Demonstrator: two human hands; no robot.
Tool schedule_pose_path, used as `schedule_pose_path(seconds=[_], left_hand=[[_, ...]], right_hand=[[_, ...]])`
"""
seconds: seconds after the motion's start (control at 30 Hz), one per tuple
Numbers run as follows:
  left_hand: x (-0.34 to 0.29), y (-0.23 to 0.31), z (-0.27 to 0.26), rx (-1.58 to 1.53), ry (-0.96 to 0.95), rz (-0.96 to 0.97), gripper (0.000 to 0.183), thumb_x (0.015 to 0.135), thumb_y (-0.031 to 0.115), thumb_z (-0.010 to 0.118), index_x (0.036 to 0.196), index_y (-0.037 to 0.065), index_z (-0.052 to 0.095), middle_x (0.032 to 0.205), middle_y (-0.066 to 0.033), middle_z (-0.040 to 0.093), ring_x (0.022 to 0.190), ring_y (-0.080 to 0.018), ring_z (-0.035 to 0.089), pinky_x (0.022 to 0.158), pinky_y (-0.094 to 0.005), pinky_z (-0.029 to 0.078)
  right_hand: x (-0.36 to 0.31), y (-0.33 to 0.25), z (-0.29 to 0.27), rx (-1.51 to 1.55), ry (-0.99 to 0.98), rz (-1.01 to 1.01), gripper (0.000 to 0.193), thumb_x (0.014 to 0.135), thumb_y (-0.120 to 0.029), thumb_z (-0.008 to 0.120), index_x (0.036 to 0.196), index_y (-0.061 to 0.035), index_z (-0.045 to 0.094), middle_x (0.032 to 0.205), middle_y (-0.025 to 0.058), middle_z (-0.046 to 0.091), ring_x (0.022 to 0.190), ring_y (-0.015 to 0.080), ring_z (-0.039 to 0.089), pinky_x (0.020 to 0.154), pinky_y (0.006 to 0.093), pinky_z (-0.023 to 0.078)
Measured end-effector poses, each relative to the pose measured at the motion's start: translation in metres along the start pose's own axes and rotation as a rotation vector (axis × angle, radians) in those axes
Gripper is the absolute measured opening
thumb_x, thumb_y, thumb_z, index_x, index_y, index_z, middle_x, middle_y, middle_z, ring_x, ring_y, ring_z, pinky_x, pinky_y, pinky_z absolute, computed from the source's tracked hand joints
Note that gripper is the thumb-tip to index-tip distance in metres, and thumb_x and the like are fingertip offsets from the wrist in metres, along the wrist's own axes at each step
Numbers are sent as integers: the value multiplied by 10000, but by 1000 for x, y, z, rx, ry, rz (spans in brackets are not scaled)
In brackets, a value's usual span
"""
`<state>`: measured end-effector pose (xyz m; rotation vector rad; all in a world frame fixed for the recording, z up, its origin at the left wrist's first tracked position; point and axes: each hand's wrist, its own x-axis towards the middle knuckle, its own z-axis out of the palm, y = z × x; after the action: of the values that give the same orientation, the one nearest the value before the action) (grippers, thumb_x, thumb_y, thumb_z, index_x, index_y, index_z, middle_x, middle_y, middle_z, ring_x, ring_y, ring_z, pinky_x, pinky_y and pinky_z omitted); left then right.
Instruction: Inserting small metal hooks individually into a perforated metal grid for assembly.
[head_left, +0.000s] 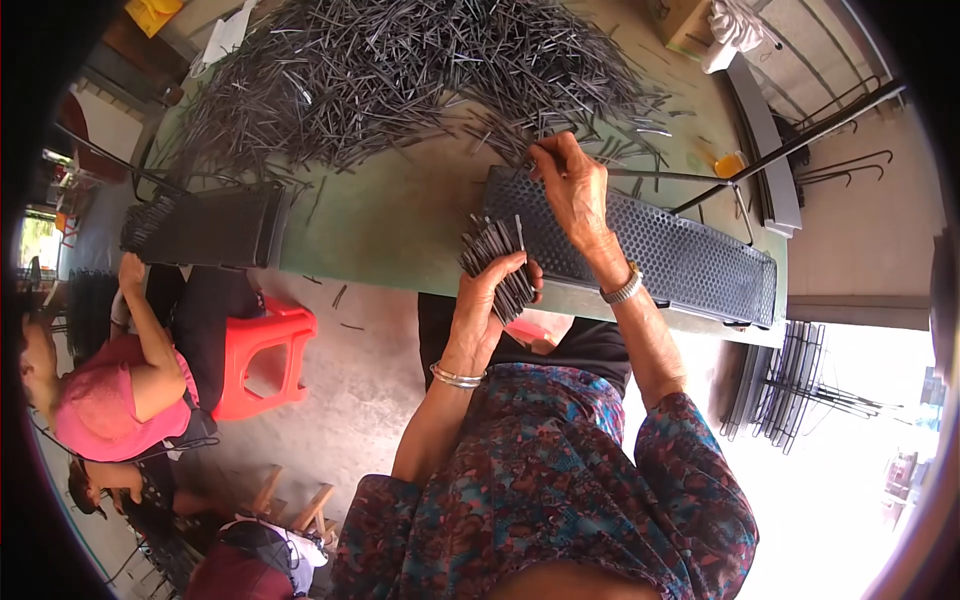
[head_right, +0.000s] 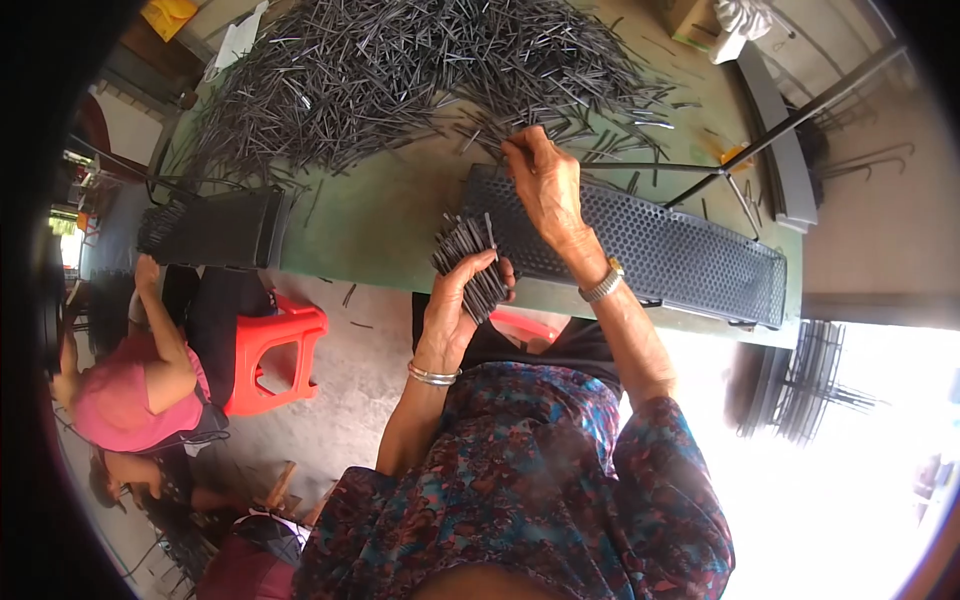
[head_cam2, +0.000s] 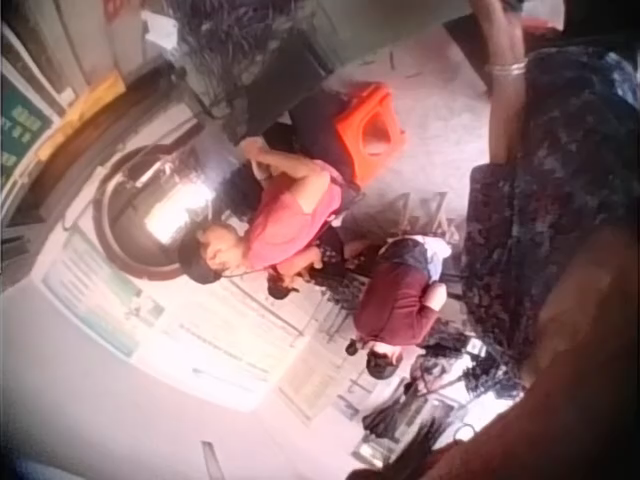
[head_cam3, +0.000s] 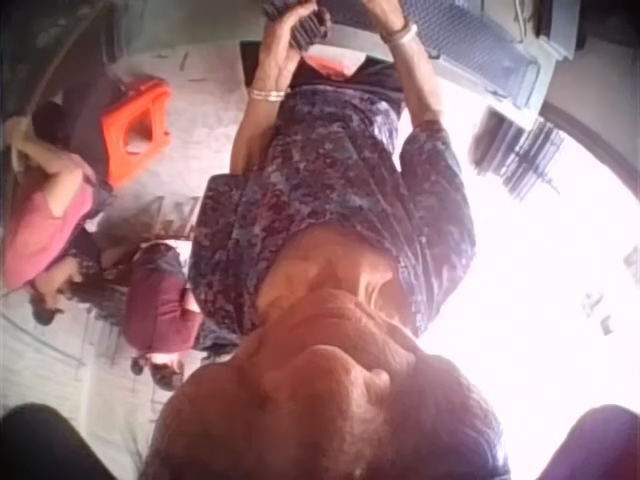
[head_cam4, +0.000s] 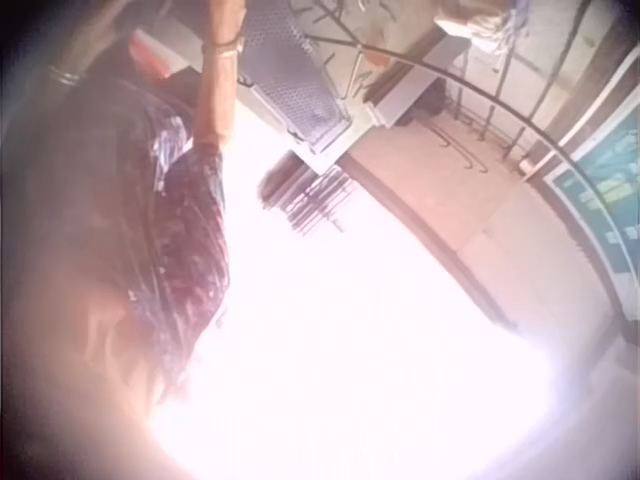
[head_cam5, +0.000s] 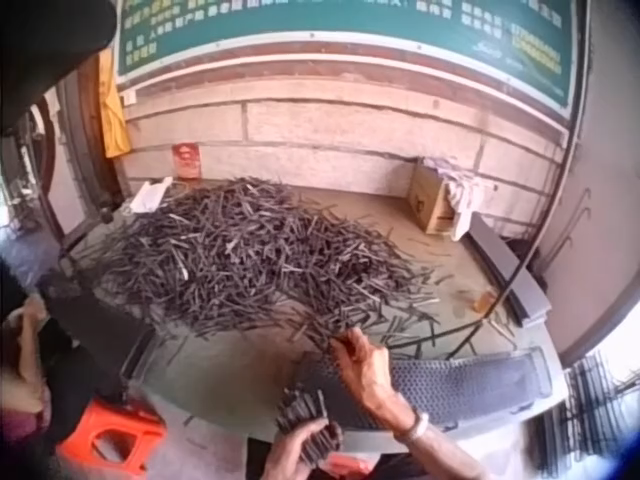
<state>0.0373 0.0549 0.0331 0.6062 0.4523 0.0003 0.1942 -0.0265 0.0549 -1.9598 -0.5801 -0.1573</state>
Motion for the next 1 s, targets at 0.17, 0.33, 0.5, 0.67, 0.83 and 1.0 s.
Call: schedule_pose_path(seconds=[0.17,0.33,0.5,0.67,0.83,1.0], left_hand=[[-1,1,0,-24,30,6,159,840,124,667,933,6,619,772,-119,662,649,-208,660,551,-332,564],[-1,2,5,-5,25,-6,168,827,125,688,922,4,620,754,-118,659,641,-210,665,536,-328,564],[-3,4,3,7,39,13,175,823,132,697,924,12,618,755,-114,662,638,-211,669,533,-319,563],[-1,4,5,36,54,3,182,824,144,702,928,21,616,780,-116,674,660,-220,680,547,-317,566],[-2,7,10,-88,33,-41,198,845,155,692,972,17,629,814,-129,683,694,-226,686,568,-320,570],[1,1,4,5,-11,-38,234,880,165,647,1068,31,611,861,-124,668,717,-206,661,623,-342,569]], right_hand=[[-5,6,4,8,-19,7,90,881,-92,640,934,-19,639,757,69,672,646,116,652,583,253,490],[-12,17,4,-336,-7,-239,195,868,-201,676,978,-42,701,758,100,631,696,178,620,631,274,479],[-19,-22,-26,49,-343,77,213,860,-226,686,971,-45,701,737,88,622,696,188,611,620,312,485],[-25,-30,-40,261,-649,310,170,886,-131,648,982,9,634,779,0,618,661,80,547,597,233,461],[-8,-39,-35,-27,-37,56,113,894,-91,611,935,13,598,710,72,654,578,99,602,539,247,473],[-4,-3,-9,-69,80,-42,89,887,-75,629,915,-1,587,690,57,639,561,85,586,526,239,466]])
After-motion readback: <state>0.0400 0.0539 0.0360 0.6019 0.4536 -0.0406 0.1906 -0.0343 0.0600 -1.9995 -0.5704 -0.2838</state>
